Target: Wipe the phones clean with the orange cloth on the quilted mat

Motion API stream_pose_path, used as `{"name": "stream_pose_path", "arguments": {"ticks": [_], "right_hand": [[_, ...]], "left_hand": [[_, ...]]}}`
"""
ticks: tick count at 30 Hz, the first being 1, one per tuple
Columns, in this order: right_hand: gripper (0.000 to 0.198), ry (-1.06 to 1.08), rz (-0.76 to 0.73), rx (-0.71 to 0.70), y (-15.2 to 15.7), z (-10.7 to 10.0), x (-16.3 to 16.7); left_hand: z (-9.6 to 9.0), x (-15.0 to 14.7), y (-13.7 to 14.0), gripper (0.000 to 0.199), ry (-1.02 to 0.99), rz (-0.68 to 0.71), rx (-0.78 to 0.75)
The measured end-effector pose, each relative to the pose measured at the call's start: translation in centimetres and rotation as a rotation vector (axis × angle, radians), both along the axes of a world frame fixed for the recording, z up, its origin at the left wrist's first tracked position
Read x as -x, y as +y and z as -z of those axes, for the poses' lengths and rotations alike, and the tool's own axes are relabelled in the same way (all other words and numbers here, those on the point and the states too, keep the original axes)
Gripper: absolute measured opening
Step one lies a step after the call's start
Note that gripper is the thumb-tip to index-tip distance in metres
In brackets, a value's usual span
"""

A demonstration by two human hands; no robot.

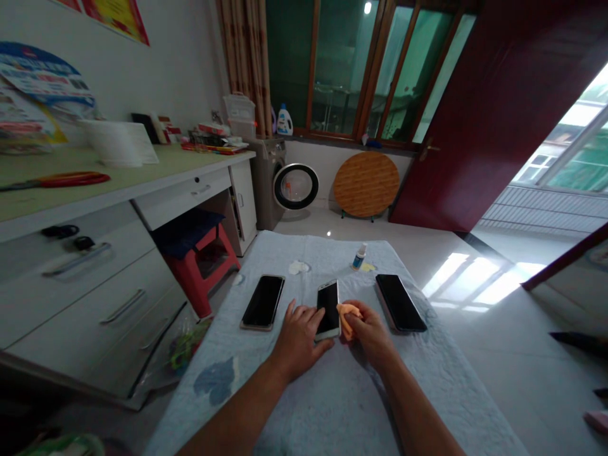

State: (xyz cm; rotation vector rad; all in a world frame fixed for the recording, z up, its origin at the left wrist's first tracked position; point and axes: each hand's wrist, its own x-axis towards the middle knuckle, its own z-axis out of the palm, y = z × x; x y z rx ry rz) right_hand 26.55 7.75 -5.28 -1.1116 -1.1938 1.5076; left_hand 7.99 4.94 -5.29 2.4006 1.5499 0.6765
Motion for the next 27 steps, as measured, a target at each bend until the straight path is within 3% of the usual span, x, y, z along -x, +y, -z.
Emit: {"name": "stream_pose_path", "arguments": {"ticks": [6,10,15,21,27], "right_hand": [[0.04,-0.042,-0.039,-0.078,-0.1,-0.2,0.2],[0.037,-0.082,-0.065,-0.118,-0.1,-0.5,0.4],[0.036,-0.151,-0.054,-0.119,0.2,-0.2,0.3],[0.032,-0.267,-0.023,-0.161,0.3,0.2,0.2],[0.028,-0.482,0.081,-0.249,0.2,0.1,0.3]], "left_hand": [[-0.5,-0.3,-0.2,0.047,-0.083,0.01,-0.038],[-0.5,-0.7,-0.2,0.032,-0.177,-0.079,-0.005],[-0.4,-1.2,-0.3,0.046,-0.326,-0.145,0.088],[-0.5,-1.2,-0.4,0.047,-0.32,-0.168,0.18],[-0.5,-1.3,-0.4,0.04,-0.225,-0.242,0.096]]}}
